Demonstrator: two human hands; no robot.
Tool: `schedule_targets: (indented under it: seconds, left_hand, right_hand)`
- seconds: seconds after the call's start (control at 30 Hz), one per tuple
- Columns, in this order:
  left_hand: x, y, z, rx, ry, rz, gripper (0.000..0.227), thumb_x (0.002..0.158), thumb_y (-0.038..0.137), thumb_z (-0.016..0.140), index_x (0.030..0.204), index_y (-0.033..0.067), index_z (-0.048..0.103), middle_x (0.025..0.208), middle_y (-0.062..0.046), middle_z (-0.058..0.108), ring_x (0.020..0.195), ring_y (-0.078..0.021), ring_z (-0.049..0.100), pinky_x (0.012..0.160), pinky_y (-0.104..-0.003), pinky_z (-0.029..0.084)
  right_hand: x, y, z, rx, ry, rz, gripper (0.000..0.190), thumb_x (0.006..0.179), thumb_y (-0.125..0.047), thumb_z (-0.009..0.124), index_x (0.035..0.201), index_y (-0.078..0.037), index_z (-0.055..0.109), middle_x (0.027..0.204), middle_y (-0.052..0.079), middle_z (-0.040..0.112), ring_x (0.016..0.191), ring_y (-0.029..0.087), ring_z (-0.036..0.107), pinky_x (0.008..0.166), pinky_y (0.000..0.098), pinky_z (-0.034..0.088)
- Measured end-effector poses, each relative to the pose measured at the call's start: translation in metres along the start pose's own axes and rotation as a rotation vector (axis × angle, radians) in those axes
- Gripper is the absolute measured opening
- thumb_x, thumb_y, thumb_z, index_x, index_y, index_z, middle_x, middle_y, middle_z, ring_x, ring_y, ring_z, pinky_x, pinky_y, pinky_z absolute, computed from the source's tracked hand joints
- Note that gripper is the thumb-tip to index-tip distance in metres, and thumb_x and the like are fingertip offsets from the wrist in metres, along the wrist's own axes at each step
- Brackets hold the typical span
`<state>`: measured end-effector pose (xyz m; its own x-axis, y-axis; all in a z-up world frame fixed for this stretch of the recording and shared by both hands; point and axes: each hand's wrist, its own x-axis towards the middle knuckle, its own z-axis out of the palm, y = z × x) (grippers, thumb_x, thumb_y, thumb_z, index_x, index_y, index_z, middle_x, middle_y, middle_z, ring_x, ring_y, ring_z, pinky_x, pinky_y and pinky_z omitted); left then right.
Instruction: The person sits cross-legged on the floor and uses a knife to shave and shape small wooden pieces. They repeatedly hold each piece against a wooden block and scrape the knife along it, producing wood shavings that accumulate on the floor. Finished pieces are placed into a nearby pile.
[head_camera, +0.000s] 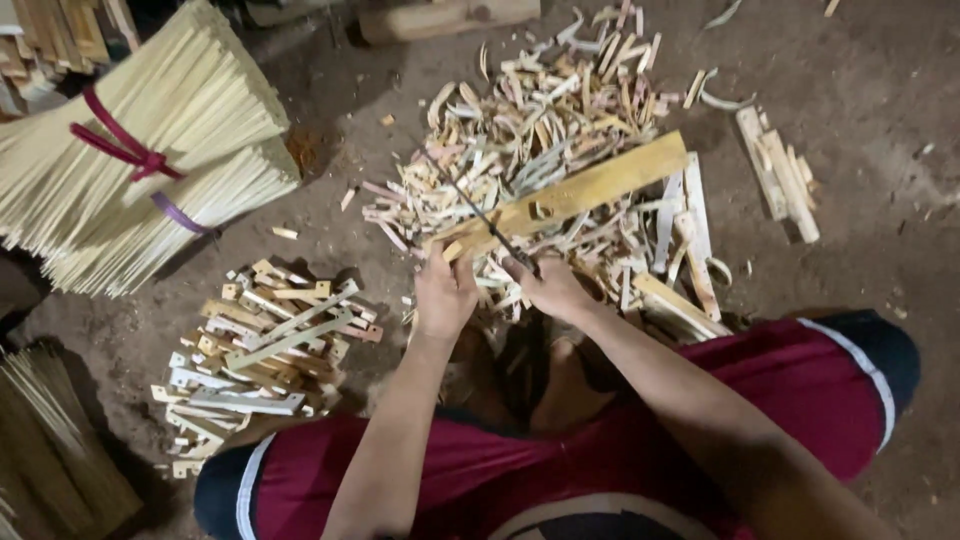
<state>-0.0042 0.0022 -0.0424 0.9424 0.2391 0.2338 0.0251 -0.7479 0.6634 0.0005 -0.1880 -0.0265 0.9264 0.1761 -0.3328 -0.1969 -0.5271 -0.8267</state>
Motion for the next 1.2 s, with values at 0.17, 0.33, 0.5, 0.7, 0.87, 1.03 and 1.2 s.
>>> schedule_targets:
  seconds: [0.17, 0.33, 0.5, 0.7, 0.87, 1.03, 1.2]
  left_hand:
    - [0.008, 0.034, -0.024, -0.038, 0.013, -0.041, 0.026, 0.096, 0.034, 0.061, 0.109, 0.0108, 0.062, 0.081, -0.017, 0.074, 0.078, -0.0446, 0.072, 0.07, -0.055, 0.058]
    - [-0.001, 0.018, -0.021, -0.037, 0.026, -0.031, 0.016, 0.091, 0.019, 0.066, 0.106, 0.0142, 0.063, 0.08, -0.015, 0.073, 0.077, -0.0441, 0.073, 0.073, -0.054, 0.059]
    - [0.0, 0.006, -0.007, -0.01, -0.013, -0.042, 0.03, 0.094, 0.028, 0.067, 0.117, 0.0099, 0.065, 0.091, -0.021, 0.074, 0.085, -0.0473, 0.072, 0.076, -0.056, 0.059]
    - [0.0, -0.006, -0.012, -0.004, -0.082, -0.2, 0.041, 0.095, 0.036, 0.066, 0.123, 0.0066, 0.059, 0.092, -0.024, 0.074, 0.092, -0.0483, 0.071, 0.084, -0.06, 0.056]
    - [-0.006, -0.02, -0.009, 0.006, -0.082, -0.253, 0.049, 0.094, 0.043, 0.065, 0.128, 0.0084, 0.056, 0.097, -0.022, 0.075, 0.094, -0.0453, 0.072, 0.084, -0.059, 0.058]
    - [0.0, -0.016, -0.003, 0.026, -0.11, -0.294, 0.055, 0.094, 0.048, 0.063, 0.132, 0.01, 0.054, 0.099, -0.019, 0.076, 0.095, -0.0438, 0.073, 0.085, -0.059, 0.057]
    - [-0.005, -0.014, -0.011, 0.008, 0.054, 0.021, 0.034, 0.098, 0.031, 0.067, 0.122, 0.0077, 0.059, 0.095, -0.02, 0.074, 0.087, -0.0445, 0.073, 0.074, -0.056, 0.059]
  right_hand:
    - [-0.02, -0.056, -0.01, -0.122, 0.128, -0.21, 0.052, 0.096, -0.048, 0.064, 0.068, -0.003, 0.06, 0.056, 0.021, 0.059, 0.06, 0.041, 0.067, 0.053, 0.0429, 0.05]
    - [-0.005, -0.014, 0.018, -0.094, 0.3, -0.408, 0.041, 0.091, -0.042, 0.075, 0.083, -0.005, 0.061, 0.064, 0.021, 0.062, 0.067, 0.041, 0.07, 0.054, 0.0435, 0.051]
    - [0.008, 0.009, 0.008, 0.117, -0.075, 0.104, 0.041, 0.095, -0.027, 0.049, 0.068, -0.001, 0.066, 0.046, 0.015, 0.057, 0.041, 0.028, 0.062, 0.041, 0.0404, 0.044]
    - [-0.01, -0.047, -0.003, -0.02, -0.017, -0.02, 0.046, 0.091, -0.039, 0.07, 0.07, 0.001, 0.059, 0.053, 0.02, 0.057, 0.054, 0.037, 0.066, 0.047, 0.0407, 0.044]
    - [-0.021, -0.049, -0.002, -0.257, -0.002, -0.029, 0.053, 0.098, -0.05, 0.055, 0.083, 0.0, 0.068, 0.076, 0.024, 0.07, 0.08, 0.043, 0.073, 0.066, 0.0496, 0.057]
    - [-0.006, -0.022, 0.012, -0.1, 0.123, -0.129, 0.049, 0.095, -0.043, 0.063, 0.063, -0.006, 0.062, 0.054, 0.014, 0.062, 0.06, 0.034, 0.07, 0.052, 0.0384, 0.051]
    - [-0.001, -0.022, 0.01, -0.219, 0.036, -0.04, 0.05, 0.098, -0.039, 0.056, 0.066, -0.002, 0.063, 0.062, 0.022, 0.068, 0.069, 0.044, 0.073, 0.059, 0.0483, 0.055]
